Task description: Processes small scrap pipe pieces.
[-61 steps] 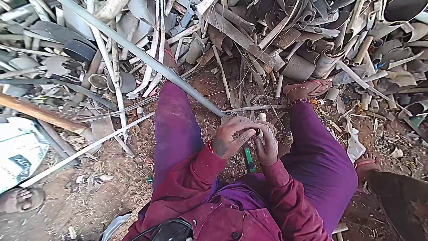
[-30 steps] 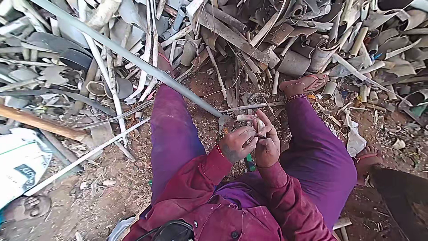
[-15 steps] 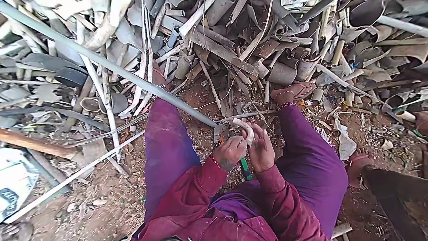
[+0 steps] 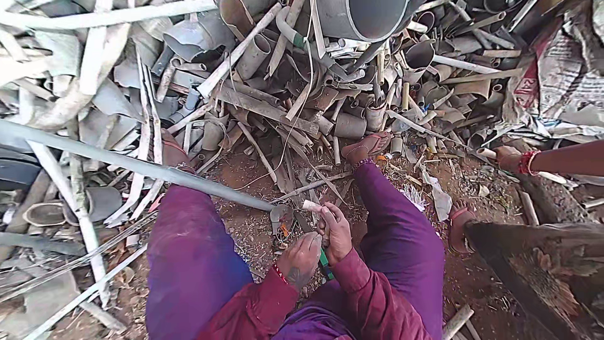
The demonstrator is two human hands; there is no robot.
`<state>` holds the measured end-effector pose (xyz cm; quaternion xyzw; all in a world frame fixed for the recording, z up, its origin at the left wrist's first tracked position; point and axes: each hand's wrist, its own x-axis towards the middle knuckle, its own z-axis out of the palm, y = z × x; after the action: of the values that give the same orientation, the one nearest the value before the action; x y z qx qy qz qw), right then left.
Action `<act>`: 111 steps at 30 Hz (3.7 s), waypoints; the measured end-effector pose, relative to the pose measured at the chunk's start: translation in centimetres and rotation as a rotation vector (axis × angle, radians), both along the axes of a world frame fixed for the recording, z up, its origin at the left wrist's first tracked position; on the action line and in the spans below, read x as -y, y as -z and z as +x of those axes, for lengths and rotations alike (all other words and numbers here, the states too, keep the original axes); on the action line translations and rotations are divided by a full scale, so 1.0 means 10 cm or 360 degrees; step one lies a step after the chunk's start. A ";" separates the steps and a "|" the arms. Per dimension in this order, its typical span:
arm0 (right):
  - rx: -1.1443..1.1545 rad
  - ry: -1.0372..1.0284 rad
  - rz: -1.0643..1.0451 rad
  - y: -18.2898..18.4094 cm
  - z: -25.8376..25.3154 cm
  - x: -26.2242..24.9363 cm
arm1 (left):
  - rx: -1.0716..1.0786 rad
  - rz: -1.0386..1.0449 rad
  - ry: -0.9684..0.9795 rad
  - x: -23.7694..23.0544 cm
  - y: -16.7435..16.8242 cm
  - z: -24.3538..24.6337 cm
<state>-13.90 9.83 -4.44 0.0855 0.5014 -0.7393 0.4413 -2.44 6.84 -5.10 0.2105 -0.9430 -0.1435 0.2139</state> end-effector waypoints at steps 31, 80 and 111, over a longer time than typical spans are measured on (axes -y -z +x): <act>-0.0150 -0.0073 -0.0007 0.07 -0.06 0.00 | -0.0094 0.0259 -0.0029 0.02 -0.03 -0.01; -0.0422 0.0027 -0.0383 0.14 0.05 0.01 | -0.0695 0.2007 -0.0642 0.04 -0.16 -0.11; 0.0075 -0.0208 -0.0667 0.24 -0.04 0.00 | -0.0353 0.1440 -0.0968 0.32 -0.24 0.01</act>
<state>-14.32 9.87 -6.84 -0.0235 0.3306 -0.7950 0.5080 -2.33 3.67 -2.73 0.5278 -0.6559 -0.4872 0.2319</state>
